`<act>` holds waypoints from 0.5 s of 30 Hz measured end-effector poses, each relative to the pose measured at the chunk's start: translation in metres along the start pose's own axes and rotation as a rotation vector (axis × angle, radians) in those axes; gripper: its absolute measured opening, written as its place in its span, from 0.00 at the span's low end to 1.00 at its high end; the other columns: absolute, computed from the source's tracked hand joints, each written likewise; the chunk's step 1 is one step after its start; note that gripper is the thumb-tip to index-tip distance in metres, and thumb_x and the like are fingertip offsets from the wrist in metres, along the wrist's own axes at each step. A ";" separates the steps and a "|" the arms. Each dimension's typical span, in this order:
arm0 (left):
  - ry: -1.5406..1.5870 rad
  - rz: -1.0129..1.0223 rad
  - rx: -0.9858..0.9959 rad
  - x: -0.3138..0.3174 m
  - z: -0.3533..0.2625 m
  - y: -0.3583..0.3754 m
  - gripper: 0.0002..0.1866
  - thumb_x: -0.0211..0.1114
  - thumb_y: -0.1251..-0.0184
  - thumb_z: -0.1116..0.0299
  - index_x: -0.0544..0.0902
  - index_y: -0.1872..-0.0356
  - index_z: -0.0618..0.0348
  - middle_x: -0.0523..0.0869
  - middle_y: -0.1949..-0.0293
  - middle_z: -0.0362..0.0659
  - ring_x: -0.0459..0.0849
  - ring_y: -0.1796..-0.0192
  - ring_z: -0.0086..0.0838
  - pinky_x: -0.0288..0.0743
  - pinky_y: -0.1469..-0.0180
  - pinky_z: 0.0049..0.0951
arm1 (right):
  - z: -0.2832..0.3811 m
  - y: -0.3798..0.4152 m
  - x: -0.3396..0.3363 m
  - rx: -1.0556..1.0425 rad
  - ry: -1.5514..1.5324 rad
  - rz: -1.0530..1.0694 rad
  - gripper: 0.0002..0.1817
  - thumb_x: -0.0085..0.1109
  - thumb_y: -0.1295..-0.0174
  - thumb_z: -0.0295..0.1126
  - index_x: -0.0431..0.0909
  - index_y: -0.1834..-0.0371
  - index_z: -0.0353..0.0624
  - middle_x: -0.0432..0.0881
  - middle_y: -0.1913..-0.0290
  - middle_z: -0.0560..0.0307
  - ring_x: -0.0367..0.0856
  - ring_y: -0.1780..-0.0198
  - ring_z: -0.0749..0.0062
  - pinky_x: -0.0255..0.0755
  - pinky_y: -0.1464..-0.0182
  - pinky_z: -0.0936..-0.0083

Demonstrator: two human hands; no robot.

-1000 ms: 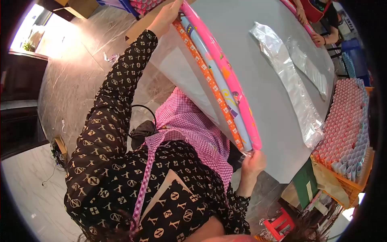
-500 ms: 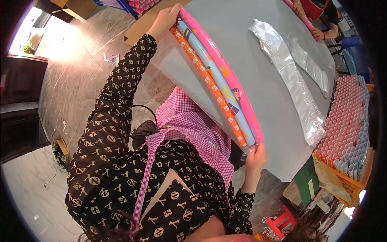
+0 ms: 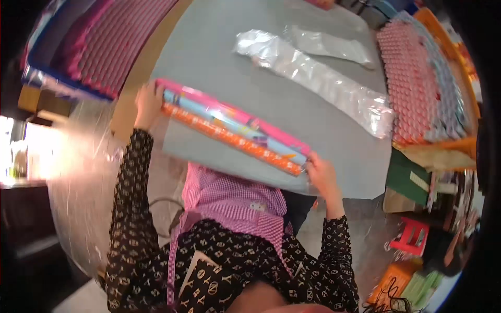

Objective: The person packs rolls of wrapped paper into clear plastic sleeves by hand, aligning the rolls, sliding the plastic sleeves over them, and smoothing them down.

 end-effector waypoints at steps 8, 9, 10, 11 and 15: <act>0.092 0.060 0.575 -0.009 -0.109 0.035 0.36 0.69 0.39 0.59 0.68 0.32 0.64 0.67 0.29 0.54 0.64 0.28 0.51 0.59 0.30 0.50 | 0.028 -0.014 -0.012 -0.141 0.033 0.097 0.10 0.54 0.37 0.33 0.77 0.54 0.45 0.82 0.64 0.45 0.81 0.59 0.45 0.73 0.57 0.54; 0.099 0.169 0.618 -0.016 -0.141 0.046 0.37 0.69 0.39 0.58 0.67 0.32 0.63 0.65 0.28 0.54 0.61 0.26 0.51 0.57 0.28 0.50 | 0.029 -0.016 -0.012 -0.122 0.034 0.118 0.11 0.54 0.37 0.33 0.77 0.54 0.45 0.82 0.63 0.45 0.80 0.59 0.45 0.73 0.57 0.55; 0.104 0.279 0.657 -0.026 -0.178 0.059 0.38 0.70 0.40 0.57 0.66 0.31 0.63 0.63 0.27 0.54 0.59 0.25 0.51 0.54 0.27 0.50 | 0.030 -0.018 -0.012 -0.123 0.029 0.112 0.11 0.54 0.37 0.33 0.77 0.54 0.45 0.82 0.63 0.45 0.80 0.59 0.45 0.73 0.57 0.55; 0.087 0.335 0.728 -0.028 -0.206 0.072 0.40 0.70 0.41 0.55 0.66 0.31 0.63 0.61 0.26 0.54 0.58 0.24 0.51 0.53 0.26 0.51 | 0.030 -0.020 -0.011 -0.136 0.016 0.122 0.10 0.54 0.37 0.34 0.77 0.55 0.44 0.82 0.63 0.45 0.80 0.59 0.44 0.73 0.57 0.54; 0.107 0.435 0.949 -0.015 -0.274 0.111 0.46 0.71 0.45 0.46 0.64 0.30 0.63 0.59 0.25 0.55 0.55 0.23 0.52 0.49 0.25 0.55 | 0.032 -0.028 -0.002 -0.181 0.012 0.121 0.10 0.56 0.40 0.33 0.78 0.59 0.41 0.82 0.64 0.43 0.81 0.60 0.45 0.73 0.59 0.57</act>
Point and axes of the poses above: each hand's wrist, its own y-axis away from the middle knuckle, its own x-axis out of the palm, z = x × y, the point moved 7 cm from there along -y, towards the middle knuckle
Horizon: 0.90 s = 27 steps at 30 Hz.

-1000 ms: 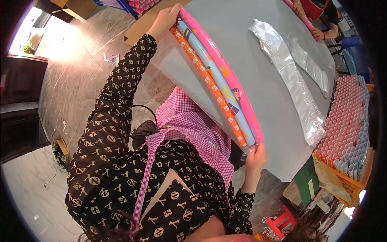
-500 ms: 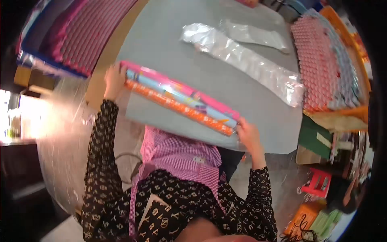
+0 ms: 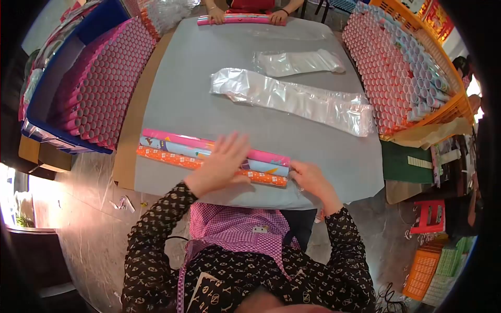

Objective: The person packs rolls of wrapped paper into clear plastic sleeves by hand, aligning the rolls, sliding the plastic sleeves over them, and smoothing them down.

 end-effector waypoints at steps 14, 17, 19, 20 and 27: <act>0.028 -0.081 0.142 0.030 -0.017 -0.022 0.46 0.68 0.50 0.35 0.69 0.36 0.57 0.76 0.46 0.47 0.74 0.41 0.42 0.60 0.33 0.54 | 0.034 -0.025 0.019 -0.116 0.052 -0.041 0.08 0.57 0.38 0.32 0.75 0.61 0.39 0.81 0.64 0.42 0.80 0.60 0.43 0.72 0.59 0.53; 0.012 -0.091 0.145 0.028 -0.015 -0.022 0.46 0.68 0.50 0.35 0.70 0.35 0.56 0.76 0.45 0.47 0.73 0.41 0.42 0.60 0.34 0.53 | 0.034 -0.025 0.016 -0.119 0.079 -0.068 0.09 0.57 0.39 0.32 0.74 0.63 0.38 0.81 0.65 0.42 0.79 0.60 0.43 0.72 0.60 0.54; 0.008 -0.099 0.140 0.029 -0.013 -0.023 0.46 0.68 0.50 0.35 0.70 0.35 0.56 0.76 0.44 0.47 0.73 0.40 0.42 0.59 0.33 0.52 | 0.031 -0.027 0.015 -0.083 0.092 -0.042 0.09 0.58 0.40 0.33 0.74 0.64 0.38 0.81 0.65 0.42 0.79 0.60 0.42 0.72 0.59 0.54; 0.003 -0.104 0.137 0.030 -0.013 -0.022 0.46 0.67 0.50 0.35 0.70 0.35 0.56 0.76 0.44 0.47 0.73 0.40 0.42 0.59 0.33 0.52 | 0.026 -0.029 0.016 -0.036 0.093 -0.006 0.10 0.60 0.41 0.33 0.74 0.65 0.37 0.81 0.67 0.43 0.80 0.62 0.45 0.72 0.61 0.56; -0.010 -0.112 0.138 0.030 -0.007 -0.022 0.48 0.66 0.49 0.33 0.69 0.33 0.57 0.75 0.39 0.48 0.71 0.36 0.44 0.56 0.30 0.56 | 0.014 -0.038 0.022 0.126 -0.185 0.213 0.12 0.64 0.48 0.33 0.76 0.75 0.35 0.78 0.81 0.55 0.75 0.78 0.71 0.68 0.72 0.71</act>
Point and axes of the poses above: each hand's wrist, its own y-axis away from the middle knuckle, its own x-axis out of the palm, z = x × y, the point moved 7 cm from there along -y, towards the middle knuckle
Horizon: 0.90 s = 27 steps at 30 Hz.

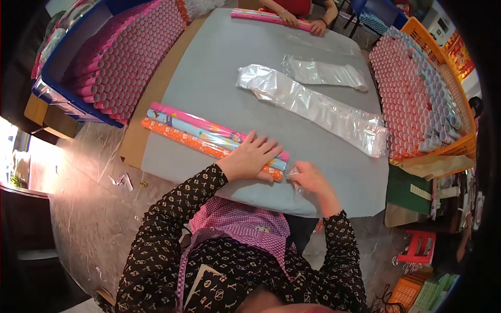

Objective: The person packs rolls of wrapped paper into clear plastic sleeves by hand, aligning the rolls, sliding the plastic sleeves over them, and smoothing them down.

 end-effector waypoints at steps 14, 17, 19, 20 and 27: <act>0.052 0.017 -0.023 0.007 0.003 0.003 0.46 0.69 0.56 0.34 0.73 0.38 0.55 0.77 0.44 0.43 0.74 0.40 0.37 0.60 0.35 0.47 | -0.023 0.025 0.059 0.512 -1.713 0.371 0.12 0.45 0.25 0.34 0.73 0.66 0.41 0.61 0.86 0.71 0.55 0.90 0.84 0.48 0.83 0.82; 0.059 0.032 -0.034 0.010 0.005 0.002 0.45 0.70 0.55 0.35 0.73 0.38 0.55 0.77 0.43 0.43 0.73 0.39 0.37 0.60 0.36 0.46 | -0.017 0.025 0.068 0.492 -2.112 0.333 0.11 0.41 0.24 0.33 0.71 0.62 0.41 0.64 0.83 0.69 0.59 0.89 0.84 0.50 0.82 0.81; 0.097 0.041 -0.034 0.009 0.006 0.000 0.45 0.71 0.55 0.36 0.73 0.39 0.55 0.76 0.41 0.44 0.71 0.37 0.38 0.60 0.36 0.48 | -0.017 0.021 0.070 0.444 -2.258 0.291 0.11 0.40 0.24 0.33 0.71 0.61 0.40 0.66 0.82 0.69 0.60 0.88 0.84 0.52 0.81 0.80; 0.104 0.048 -0.029 0.008 0.005 -0.001 0.45 0.71 0.55 0.36 0.73 0.39 0.55 0.76 0.41 0.44 0.71 0.37 0.38 0.60 0.36 0.48 | -0.014 0.020 0.071 0.398 -2.341 0.297 0.10 0.41 0.25 0.33 0.71 0.60 0.40 0.69 0.78 0.66 0.63 0.87 0.84 0.53 0.80 0.81; 0.083 -0.110 0.009 0.014 -0.015 -0.016 0.30 0.68 0.44 0.49 0.76 0.41 0.50 0.73 0.38 0.41 0.70 0.35 0.40 0.60 0.35 0.54 | -0.013 0.016 0.073 0.280 -2.400 0.311 0.10 0.41 0.27 0.31 0.70 0.58 0.37 0.70 0.77 0.68 0.65 0.86 0.84 0.56 0.79 0.81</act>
Point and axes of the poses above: each hand's wrist, its own y-axis away from the middle knuckle, its own x-axis out of the palm, z = x × y, the point moved 7 cm from there along -y, towards the middle knuckle
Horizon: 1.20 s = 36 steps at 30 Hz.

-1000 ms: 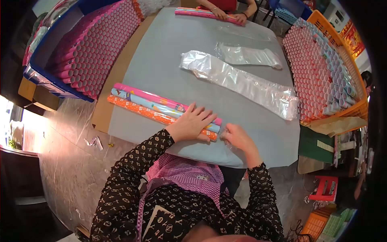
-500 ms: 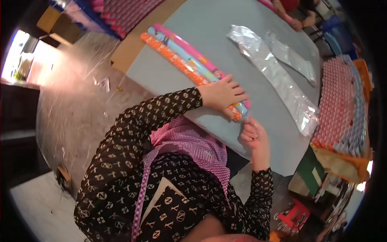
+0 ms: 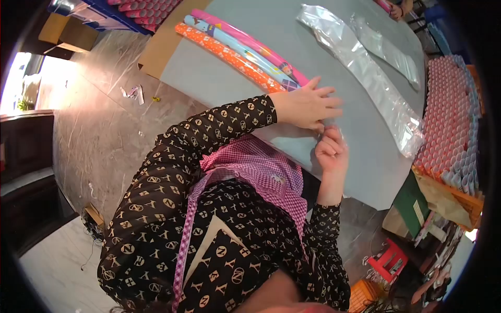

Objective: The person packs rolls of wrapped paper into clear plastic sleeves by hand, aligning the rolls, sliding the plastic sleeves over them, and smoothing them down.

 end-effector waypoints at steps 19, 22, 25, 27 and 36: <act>0.150 0.014 -0.085 0.020 -0.006 -0.009 0.15 0.64 0.41 0.58 0.84 0.54 0.48 0.79 0.46 0.35 0.74 0.41 0.35 0.57 0.32 0.57 | -0.006 0.012 0.008 0.056 -0.017 0.135 0.20 0.38 0.23 0.38 0.75 0.55 0.31 0.80 0.70 0.54 0.68 0.86 0.81 0.60 0.83 0.81; 0.169 -0.006 -0.106 0.019 -0.007 -0.010 0.12 0.64 0.41 0.59 0.86 0.58 0.48 0.80 0.47 0.34 0.75 0.42 0.34 0.58 0.33 0.56 | -0.006 0.009 0.011 -0.017 -0.051 0.177 0.19 0.37 0.23 0.36 0.74 0.53 0.31 0.81 0.68 0.54 0.69 0.85 0.81 0.60 0.83 0.81; 0.167 0.019 -0.128 0.014 -0.010 -0.012 0.09 0.65 0.41 0.61 0.85 0.61 0.49 0.80 0.46 0.33 0.75 0.41 0.34 0.59 0.33 0.51 | -0.007 0.007 0.014 -0.049 -0.092 0.252 0.19 0.36 0.23 0.35 0.73 0.49 0.32 0.82 0.64 0.52 0.69 0.83 0.81 0.61 0.81 0.81; 0.161 0.017 -0.121 0.015 -0.012 -0.011 0.08 0.65 0.41 0.61 0.86 0.63 0.49 0.80 0.46 0.33 0.75 0.41 0.34 0.58 0.33 0.51 | -0.010 0.007 0.015 -0.119 -0.010 0.159 0.20 0.35 0.23 0.36 0.73 0.45 0.32 0.82 0.62 0.52 0.69 0.82 0.81 0.61 0.78 0.81; 0.166 0.040 -0.075 0.016 -0.011 -0.011 0.11 0.64 0.39 0.58 0.87 0.58 0.47 0.79 0.42 0.33 0.74 0.39 0.35 0.56 0.32 0.55 | -0.004 0.009 0.012 -0.069 -0.028 0.211 0.21 0.37 0.24 0.37 0.75 0.47 0.31 0.85 0.60 0.50 0.69 0.82 0.83 0.62 0.78 0.83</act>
Point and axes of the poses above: each hand's wrist, its own y-axis away from the middle knuckle, its own x-axis out of the palm, z = x × y, the point moved 7 cm from there along -y, towards the middle knuckle
